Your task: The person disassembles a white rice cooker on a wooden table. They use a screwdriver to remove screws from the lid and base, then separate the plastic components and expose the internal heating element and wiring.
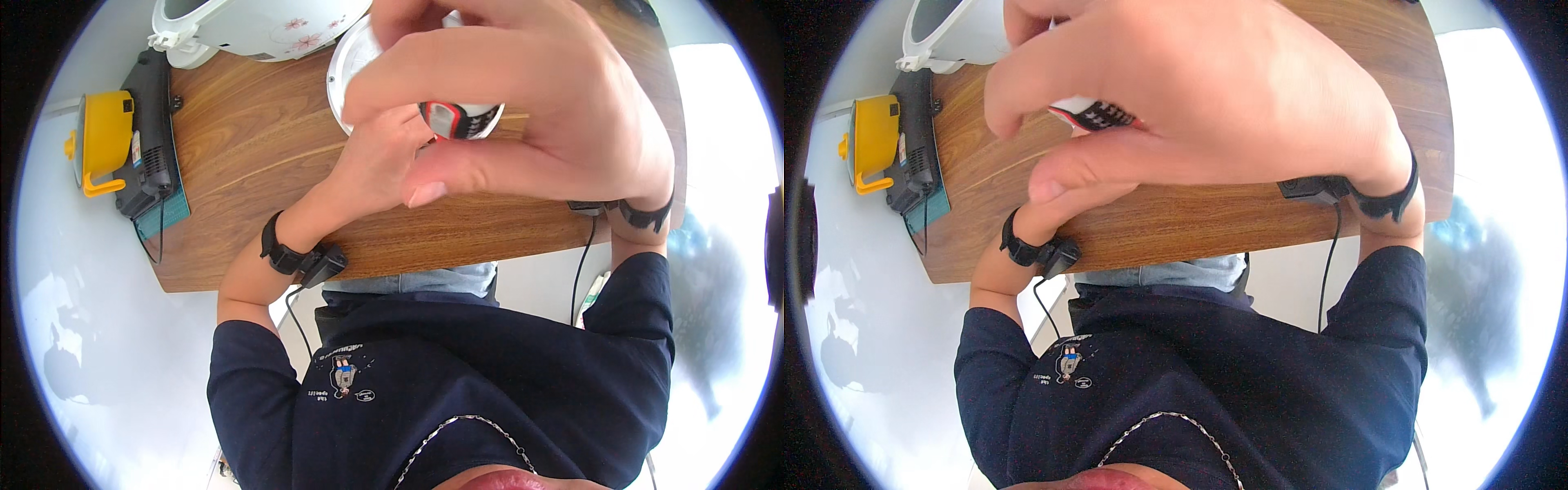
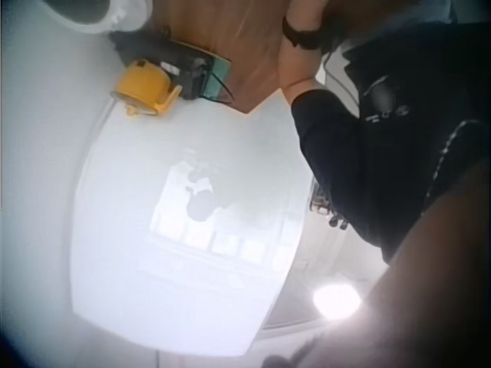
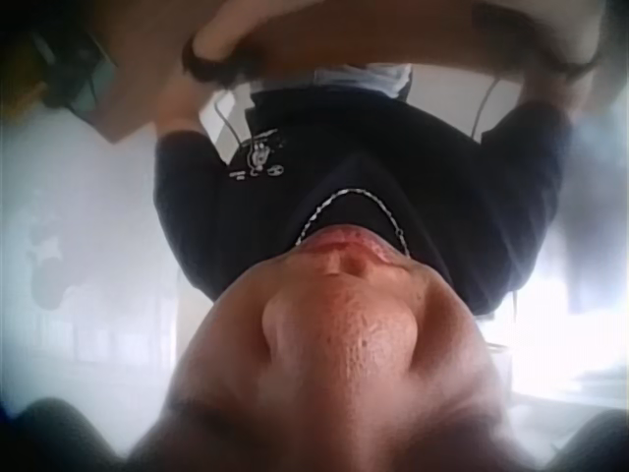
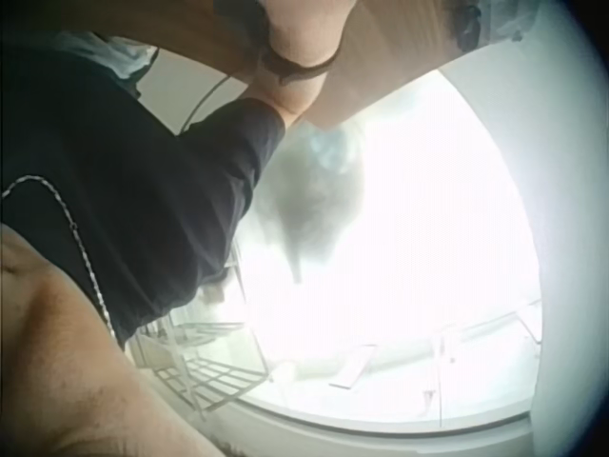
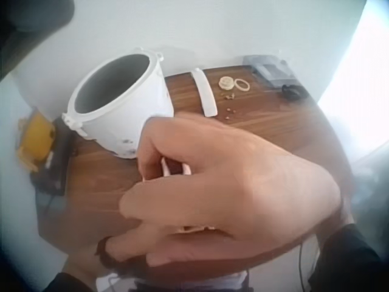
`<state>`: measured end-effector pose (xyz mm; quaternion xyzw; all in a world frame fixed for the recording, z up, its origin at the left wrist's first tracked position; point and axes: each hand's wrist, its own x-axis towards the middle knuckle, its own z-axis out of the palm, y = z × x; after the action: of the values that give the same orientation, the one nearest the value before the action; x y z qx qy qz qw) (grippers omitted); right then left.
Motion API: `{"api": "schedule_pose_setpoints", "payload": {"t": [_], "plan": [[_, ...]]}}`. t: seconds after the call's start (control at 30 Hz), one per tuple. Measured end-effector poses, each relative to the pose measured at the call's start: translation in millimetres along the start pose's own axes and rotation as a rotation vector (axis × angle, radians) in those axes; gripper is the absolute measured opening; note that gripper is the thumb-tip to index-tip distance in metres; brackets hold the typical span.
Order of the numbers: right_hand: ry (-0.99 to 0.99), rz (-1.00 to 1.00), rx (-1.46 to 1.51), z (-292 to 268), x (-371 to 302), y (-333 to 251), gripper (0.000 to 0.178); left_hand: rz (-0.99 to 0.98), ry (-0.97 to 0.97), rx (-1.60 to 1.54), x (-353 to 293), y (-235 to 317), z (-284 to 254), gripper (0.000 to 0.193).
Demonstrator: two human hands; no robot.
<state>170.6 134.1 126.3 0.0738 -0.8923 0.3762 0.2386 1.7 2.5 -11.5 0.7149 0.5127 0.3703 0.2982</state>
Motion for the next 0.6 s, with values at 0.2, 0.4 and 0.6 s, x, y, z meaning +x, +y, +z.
{"api": "schedule_pose_setpoints", "payload": {"t": [0.2, 0.4, 0.6], "plan": [[0.036, 0.035, -0.017, 10, -13, -3, 0.039, 0.067, 0.005, 0.131, 0, 9, -2, 0.031], [0.054, 0.048, -0.026, 14, -13, -8, 0.037, 0.086, 0.044, -0.002, -2, 13, -3, 0.041], [0.080, 0.074, -0.026, 13, -14, -5, 0.036, -0.138, -0.182, 0.197, 0, 29, -19, 0.045]]}}
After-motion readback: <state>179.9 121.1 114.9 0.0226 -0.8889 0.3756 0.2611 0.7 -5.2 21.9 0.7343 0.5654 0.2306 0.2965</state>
